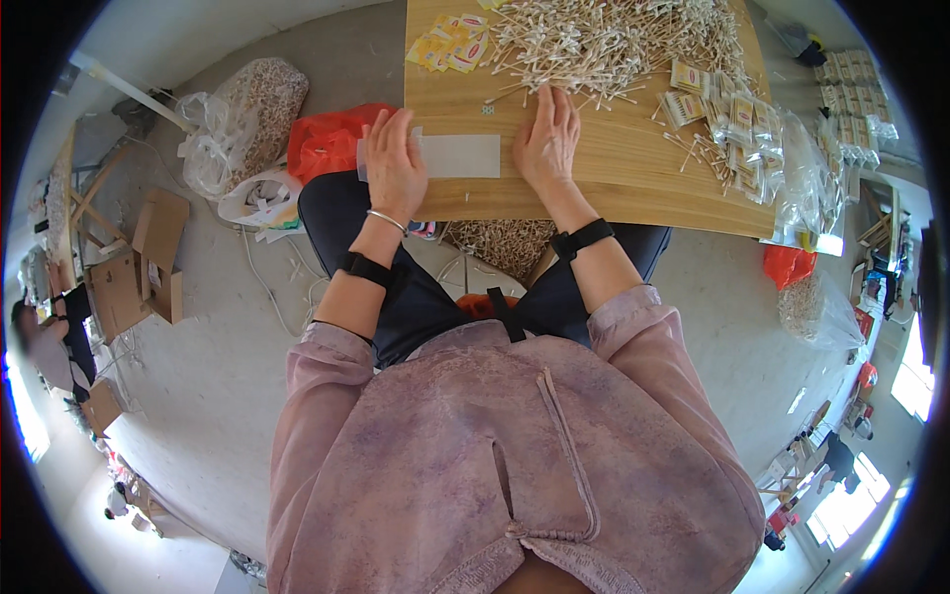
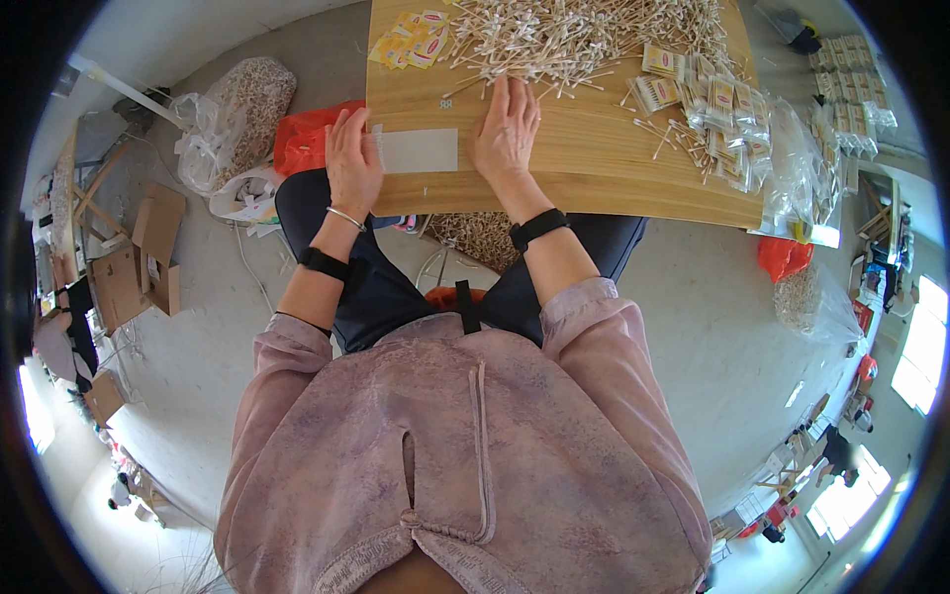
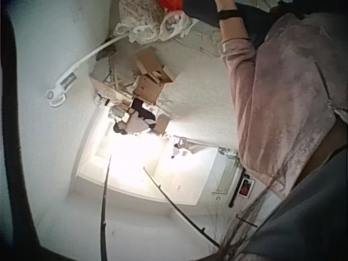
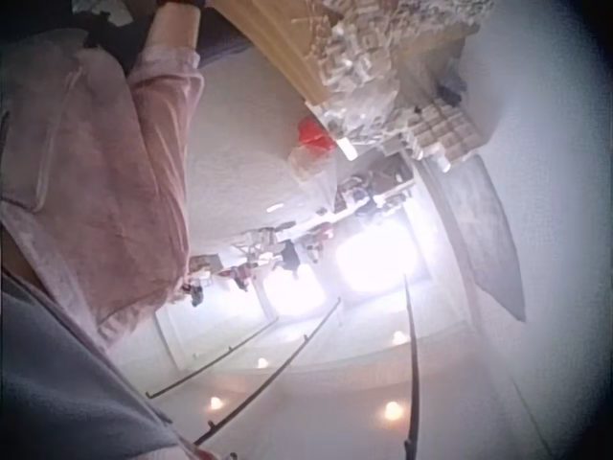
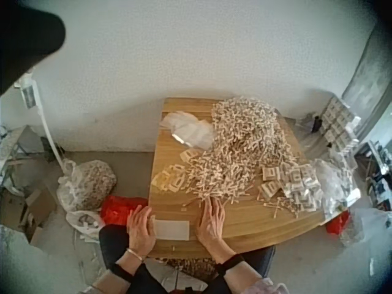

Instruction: Manually counting and packaging cotton swabs into individual plastic bags with paper inserts.

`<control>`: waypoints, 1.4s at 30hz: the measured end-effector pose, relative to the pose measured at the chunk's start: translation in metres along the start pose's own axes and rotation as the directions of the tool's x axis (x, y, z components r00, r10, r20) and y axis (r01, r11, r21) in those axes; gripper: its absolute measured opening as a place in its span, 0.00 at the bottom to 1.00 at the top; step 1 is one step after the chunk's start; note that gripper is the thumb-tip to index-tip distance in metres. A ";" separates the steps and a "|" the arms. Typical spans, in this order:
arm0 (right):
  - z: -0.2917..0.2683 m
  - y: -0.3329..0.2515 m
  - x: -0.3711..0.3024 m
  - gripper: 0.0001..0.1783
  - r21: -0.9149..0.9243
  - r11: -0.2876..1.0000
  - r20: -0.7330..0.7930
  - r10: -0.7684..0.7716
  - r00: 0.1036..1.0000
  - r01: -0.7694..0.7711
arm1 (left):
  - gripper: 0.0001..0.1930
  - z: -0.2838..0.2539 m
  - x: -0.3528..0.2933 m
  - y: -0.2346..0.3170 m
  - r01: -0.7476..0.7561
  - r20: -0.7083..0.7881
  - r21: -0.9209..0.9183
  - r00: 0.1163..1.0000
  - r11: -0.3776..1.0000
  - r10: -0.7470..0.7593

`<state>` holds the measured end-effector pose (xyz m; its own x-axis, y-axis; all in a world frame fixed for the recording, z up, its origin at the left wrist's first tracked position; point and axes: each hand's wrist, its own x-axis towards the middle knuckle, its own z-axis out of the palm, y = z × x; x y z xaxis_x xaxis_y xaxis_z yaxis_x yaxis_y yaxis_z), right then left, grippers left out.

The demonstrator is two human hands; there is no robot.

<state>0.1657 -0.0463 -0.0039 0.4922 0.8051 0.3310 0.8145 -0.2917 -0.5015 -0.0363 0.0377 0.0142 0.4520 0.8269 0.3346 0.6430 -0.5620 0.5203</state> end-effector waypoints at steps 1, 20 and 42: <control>0.000 -0.002 -0.002 0.33 0.026 0.999 -0.009 -0.038 0.999 0.038 | 0.19 0.002 -0.001 0.011 -0.065 0.009 -0.049 0.998 0.997 0.065; -0.021 -0.007 -0.008 0.30 -0.067 0.991 0.026 -0.114 0.993 0.116 | 0.32 0.040 -0.025 0.061 -0.116 0.152 -0.283 0.975 0.952 0.164; -0.032 0.021 -0.001 0.20 -0.199 0.980 -0.123 0.000 0.992 -0.025 | 0.13 0.046 -0.025 0.055 -0.062 0.005 -0.311 0.998 0.948 0.067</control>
<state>0.1925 -0.0697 0.0104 0.5265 0.7355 0.4263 0.8468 -0.4090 -0.3401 0.0158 -0.0147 -0.0019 0.4970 0.7873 0.3650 0.3895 -0.5782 0.7169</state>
